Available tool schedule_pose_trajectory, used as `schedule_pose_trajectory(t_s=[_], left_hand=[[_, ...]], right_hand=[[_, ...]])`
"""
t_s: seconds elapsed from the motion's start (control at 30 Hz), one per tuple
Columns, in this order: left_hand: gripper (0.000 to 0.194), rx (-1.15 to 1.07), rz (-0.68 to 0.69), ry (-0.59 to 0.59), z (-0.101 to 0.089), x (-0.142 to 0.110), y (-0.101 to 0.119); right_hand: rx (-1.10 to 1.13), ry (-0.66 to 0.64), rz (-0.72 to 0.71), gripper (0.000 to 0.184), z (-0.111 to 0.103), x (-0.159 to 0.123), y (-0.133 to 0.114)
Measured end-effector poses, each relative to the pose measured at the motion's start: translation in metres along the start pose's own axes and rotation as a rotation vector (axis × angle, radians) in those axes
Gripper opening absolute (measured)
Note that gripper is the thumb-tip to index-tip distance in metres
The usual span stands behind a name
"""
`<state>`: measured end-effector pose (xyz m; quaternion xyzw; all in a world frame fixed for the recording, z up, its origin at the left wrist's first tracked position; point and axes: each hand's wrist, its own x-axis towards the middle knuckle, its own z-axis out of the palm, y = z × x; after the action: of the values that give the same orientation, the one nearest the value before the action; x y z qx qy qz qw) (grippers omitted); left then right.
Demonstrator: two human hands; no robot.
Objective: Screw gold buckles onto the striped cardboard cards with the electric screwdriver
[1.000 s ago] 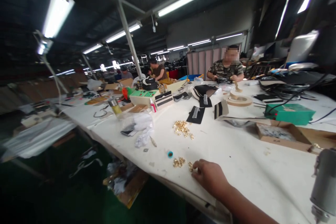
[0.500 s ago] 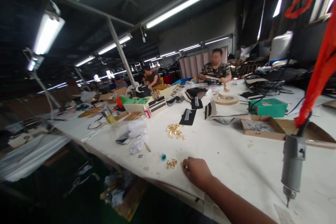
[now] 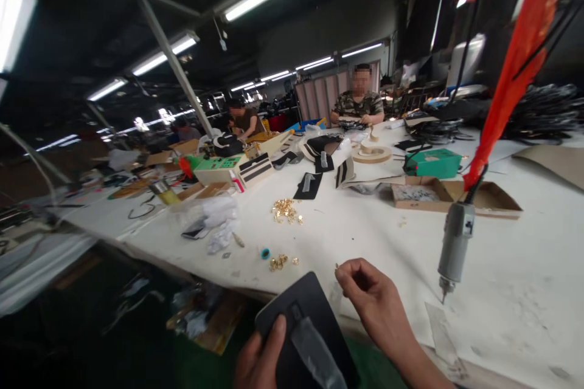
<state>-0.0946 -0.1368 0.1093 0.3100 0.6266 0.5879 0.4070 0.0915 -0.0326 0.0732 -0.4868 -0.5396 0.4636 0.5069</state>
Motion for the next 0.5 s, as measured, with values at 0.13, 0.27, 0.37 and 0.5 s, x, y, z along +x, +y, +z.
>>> schedule_pose_trajectory(t_s=[0.13, 0.27, 0.37, 0.5], left_hand=[[0.054, -0.092, -0.038, -0.065, 0.023, 0.004, -0.002], [0.054, -0.097, -0.012, -0.119, 0.033, 0.002, -0.009], [0.053, -0.078, -0.001, -0.127, 0.037, -0.003, -0.009], [0.050, -0.012, 0.043, -0.118, 0.041, -0.011, -0.004]], right_hand=[[-0.001, -0.020, -0.075, 0.032, -0.006, -0.035, -0.021], [-0.034, -0.047, -0.226, 0.020, -0.003, -0.047, -0.021], [-0.042, -0.038, -0.295, 0.014, -0.004, -0.050, -0.016], [-0.055, -0.055, -0.356, 0.006, -0.005, -0.051, -0.012]])
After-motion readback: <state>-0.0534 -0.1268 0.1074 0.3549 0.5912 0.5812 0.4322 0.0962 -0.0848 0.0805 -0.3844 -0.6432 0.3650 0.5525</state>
